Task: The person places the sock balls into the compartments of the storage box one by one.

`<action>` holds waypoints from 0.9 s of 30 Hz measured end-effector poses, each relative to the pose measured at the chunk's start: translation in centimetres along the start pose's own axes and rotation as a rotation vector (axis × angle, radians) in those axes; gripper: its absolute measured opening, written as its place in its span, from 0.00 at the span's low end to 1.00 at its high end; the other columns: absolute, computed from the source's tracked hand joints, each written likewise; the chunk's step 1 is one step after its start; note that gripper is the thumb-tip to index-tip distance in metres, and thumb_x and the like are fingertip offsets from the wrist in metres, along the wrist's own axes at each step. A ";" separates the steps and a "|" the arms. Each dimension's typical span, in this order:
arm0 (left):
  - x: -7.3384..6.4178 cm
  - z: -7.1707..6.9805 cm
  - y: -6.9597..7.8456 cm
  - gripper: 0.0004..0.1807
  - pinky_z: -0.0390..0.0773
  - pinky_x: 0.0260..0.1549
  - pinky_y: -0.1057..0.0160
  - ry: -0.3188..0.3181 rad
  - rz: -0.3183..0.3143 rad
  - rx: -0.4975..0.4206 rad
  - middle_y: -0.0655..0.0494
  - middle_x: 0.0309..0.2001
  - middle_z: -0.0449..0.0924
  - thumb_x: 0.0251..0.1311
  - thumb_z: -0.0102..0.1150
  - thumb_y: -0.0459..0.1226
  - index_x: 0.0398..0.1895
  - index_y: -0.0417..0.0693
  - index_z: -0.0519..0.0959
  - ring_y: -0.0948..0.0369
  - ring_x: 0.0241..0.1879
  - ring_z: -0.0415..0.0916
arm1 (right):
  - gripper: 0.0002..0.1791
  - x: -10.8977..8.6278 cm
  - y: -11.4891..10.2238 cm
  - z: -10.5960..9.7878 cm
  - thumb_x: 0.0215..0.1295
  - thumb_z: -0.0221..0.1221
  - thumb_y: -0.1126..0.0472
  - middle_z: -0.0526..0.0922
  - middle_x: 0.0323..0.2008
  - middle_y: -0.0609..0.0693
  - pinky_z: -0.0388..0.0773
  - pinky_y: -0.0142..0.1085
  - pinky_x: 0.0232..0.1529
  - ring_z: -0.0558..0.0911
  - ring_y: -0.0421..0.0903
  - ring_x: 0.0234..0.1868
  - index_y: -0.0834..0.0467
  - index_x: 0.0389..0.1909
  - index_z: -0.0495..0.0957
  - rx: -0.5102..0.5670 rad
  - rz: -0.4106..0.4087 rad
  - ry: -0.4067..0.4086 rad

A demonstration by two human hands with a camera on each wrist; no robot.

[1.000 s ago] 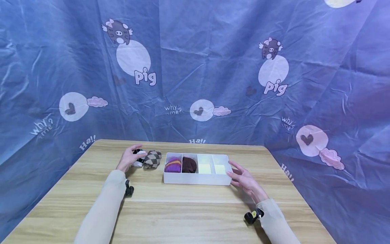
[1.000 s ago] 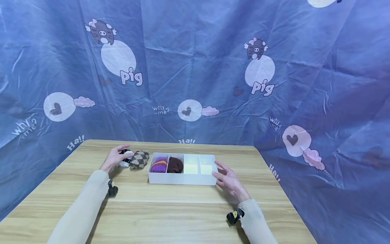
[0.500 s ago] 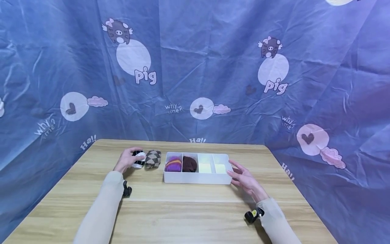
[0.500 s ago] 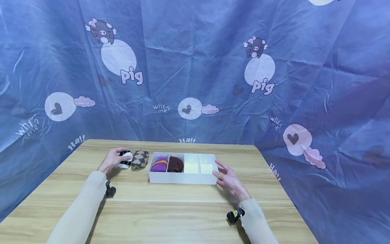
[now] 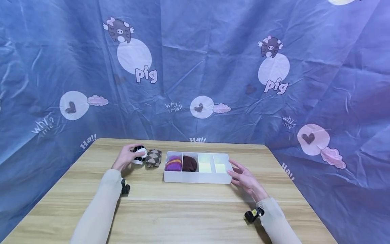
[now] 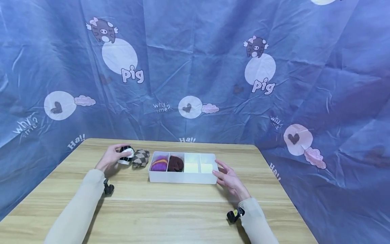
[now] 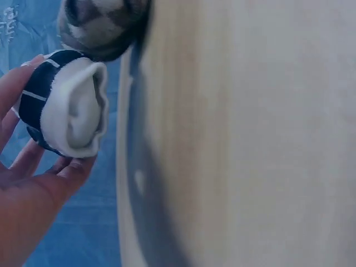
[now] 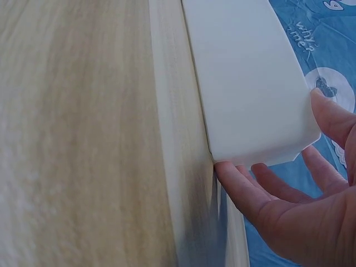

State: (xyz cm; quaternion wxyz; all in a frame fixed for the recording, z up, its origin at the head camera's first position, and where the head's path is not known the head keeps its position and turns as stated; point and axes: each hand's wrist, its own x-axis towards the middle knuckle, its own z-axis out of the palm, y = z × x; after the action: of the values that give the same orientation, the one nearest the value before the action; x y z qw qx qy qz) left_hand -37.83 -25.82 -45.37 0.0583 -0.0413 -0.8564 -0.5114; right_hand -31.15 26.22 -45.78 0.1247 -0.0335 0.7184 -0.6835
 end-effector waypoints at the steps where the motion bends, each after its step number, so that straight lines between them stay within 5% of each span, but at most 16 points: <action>1: 0.1 -0.1 0.3 0.34 0.77 0.40 0.71 0.006 0.011 0.007 0.34 0.63 0.71 0.56 0.70 0.40 0.66 0.42 0.71 0.51 0.52 0.75 | 0.39 0.0 0.0 0.0 0.70 0.57 0.62 0.52 0.73 0.70 0.78 0.42 0.58 0.79 0.42 0.52 0.55 0.77 0.49 0.001 0.000 0.001; 12: 0.5 0.8 3.6 0.32 0.79 0.44 0.70 0.006 0.139 -0.038 0.38 0.60 0.77 0.53 0.73 0.42 0.63 0.44 0.76 0.50 0.53 0.76 | 0.39 -0.1 -0.1 0.0 0.70 0.58 0.62 0.53 0.73 0.70 0.78 0.40 0.56 0.79 0.41 0.51 0.55 0.77 0.50 0.006 -0.001 0.003; 18: 0.3 2.1 5.6 0.32 0.74 0.57 0.55 -0.002 0.181 -0.087 0.42 0.63 0.74 0.51 0.74 0.41 0.61 0.44 0.77 0.47 0.62 0.70 | 0.40 0.1 0.0 -0.1 0.70 0.58 0.62 0.53 0.73 0.70 0.78 0.41 0.57 0.79 0.42 0.52 0.55 0.77 0.49 0.005 -0.008 -0.004; 27: -1.9 4.0 10.1 0.27 0.77 0.49 0.66 -0.030 0.212 -0.158 0.38 0.63 0.73 0.54 0.70 0.31 0.59 0.36 0.77 0.44 0.60 0.69 | 0.40 0.2 0.1 -0.1 0.69 0.59 0.62 0.53 0.73 0.69 0.79 0.39 0.55 0.79 0.41 0.51 0.53 0.77 0.51 0.018 0.009 0.008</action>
State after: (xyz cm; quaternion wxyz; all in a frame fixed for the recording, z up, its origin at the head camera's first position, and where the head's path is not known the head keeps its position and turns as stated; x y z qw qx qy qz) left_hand -34.82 -17.56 -38.70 0.0960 -0.1437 -0.8050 -0.5675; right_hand -31.31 26.24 -45.91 0.1249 -0.0265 0.7129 -0.6895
